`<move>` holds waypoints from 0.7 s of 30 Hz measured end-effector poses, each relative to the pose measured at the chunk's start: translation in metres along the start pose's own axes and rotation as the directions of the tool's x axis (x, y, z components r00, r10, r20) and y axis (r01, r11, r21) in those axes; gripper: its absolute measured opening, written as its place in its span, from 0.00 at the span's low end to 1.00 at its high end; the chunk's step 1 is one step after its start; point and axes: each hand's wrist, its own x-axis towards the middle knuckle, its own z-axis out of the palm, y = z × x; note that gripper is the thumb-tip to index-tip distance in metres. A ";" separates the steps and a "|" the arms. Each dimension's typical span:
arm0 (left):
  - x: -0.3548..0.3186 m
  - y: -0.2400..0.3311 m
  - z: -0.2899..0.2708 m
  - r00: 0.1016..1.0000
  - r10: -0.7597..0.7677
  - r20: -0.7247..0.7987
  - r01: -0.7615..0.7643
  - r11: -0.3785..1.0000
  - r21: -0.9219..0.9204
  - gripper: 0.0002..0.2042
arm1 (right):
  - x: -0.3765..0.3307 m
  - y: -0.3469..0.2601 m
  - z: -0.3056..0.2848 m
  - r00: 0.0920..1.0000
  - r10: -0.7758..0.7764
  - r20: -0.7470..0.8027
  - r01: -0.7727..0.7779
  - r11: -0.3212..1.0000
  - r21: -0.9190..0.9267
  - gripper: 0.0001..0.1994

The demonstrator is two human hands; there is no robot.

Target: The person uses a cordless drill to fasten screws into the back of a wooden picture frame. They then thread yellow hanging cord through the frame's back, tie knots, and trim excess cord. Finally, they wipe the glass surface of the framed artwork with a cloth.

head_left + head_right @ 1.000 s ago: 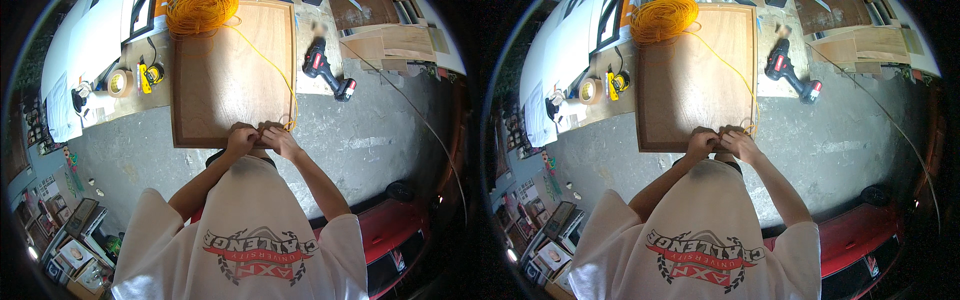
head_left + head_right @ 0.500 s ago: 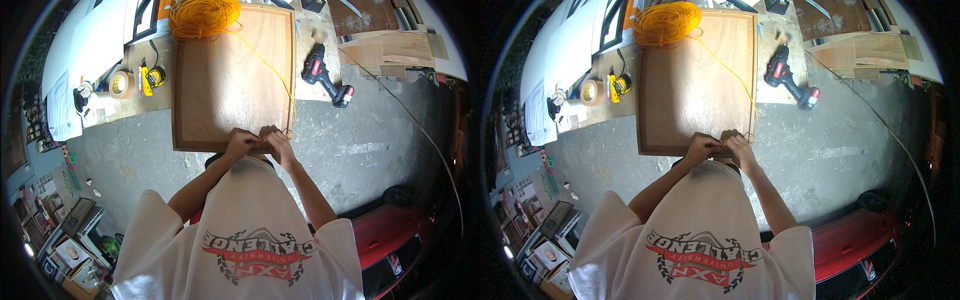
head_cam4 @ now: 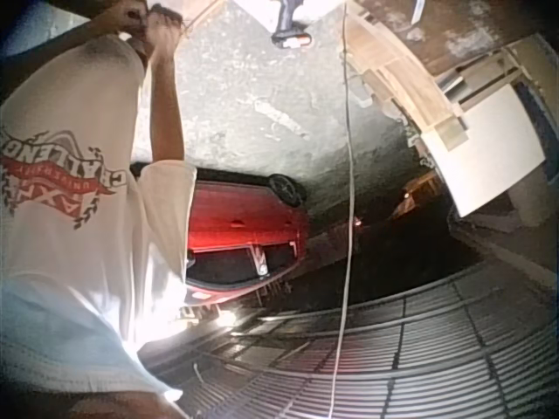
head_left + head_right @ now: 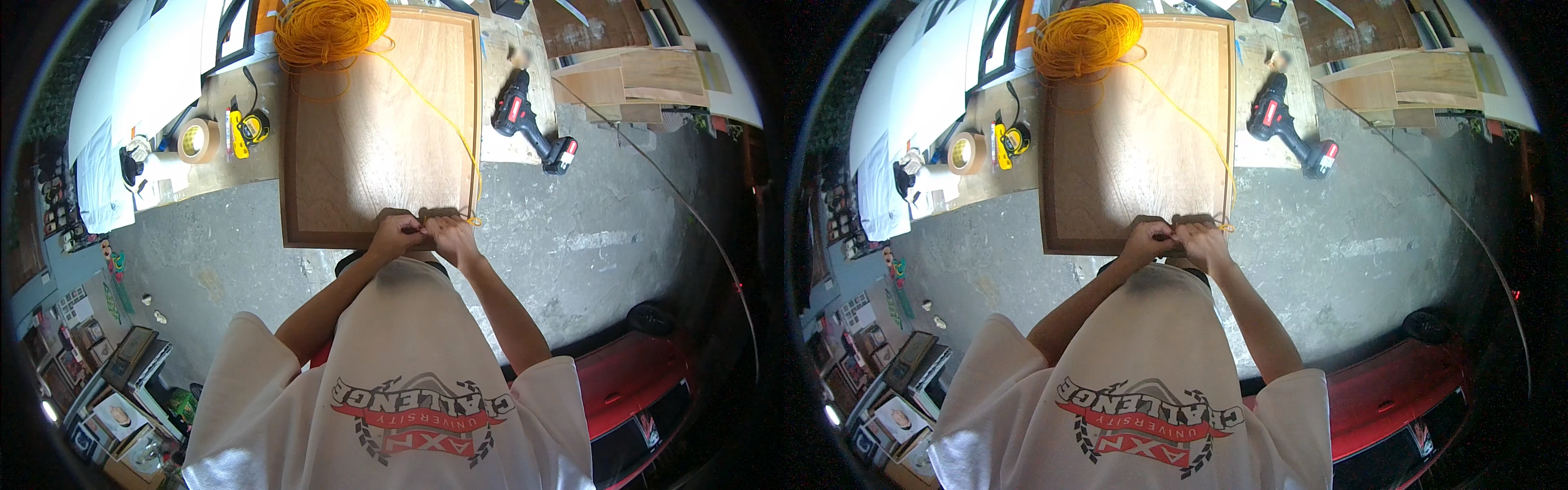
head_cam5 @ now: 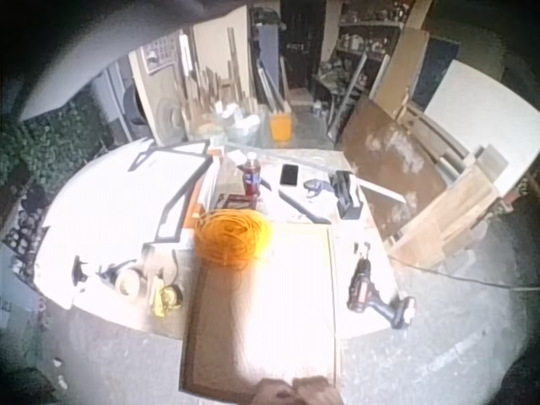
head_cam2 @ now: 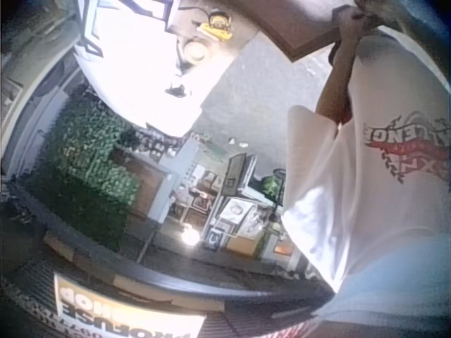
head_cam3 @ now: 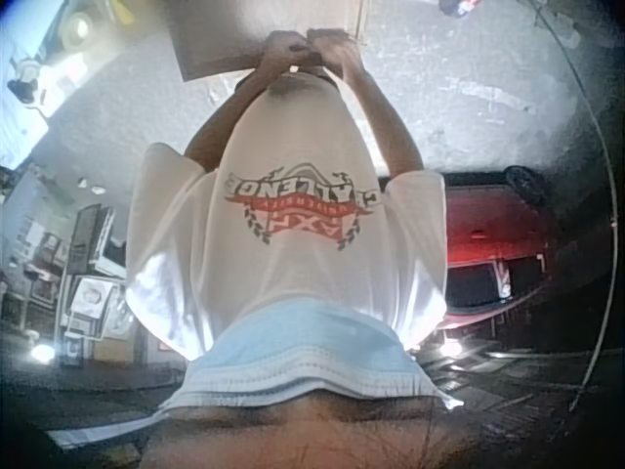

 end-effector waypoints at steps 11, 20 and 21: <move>0.003 -0.016 0.001 0.997 -0.067 -0.034 0.066 0.997 -0.026 0.10 | 0.001 -0.014 0.014 0.921 0.365 0.135 -0.384 0.792 0.475 0.07; -0.016 -0.006 0.008 0.997 -0.076 0.015 0.078 0.972 -0.223 0.06 | -0.004 -0.014 0.012 0.890 0.389 0.239 -0.456 0.728 0.512 0.15; -0.016 -0.005 0.006 0.984 -0.166 0.069 0.178 0.955 -0.239 0.07 | -0.004 -0.013 0.013 0.910 0.368 0.191 -0.409 0.725 0.554 0.15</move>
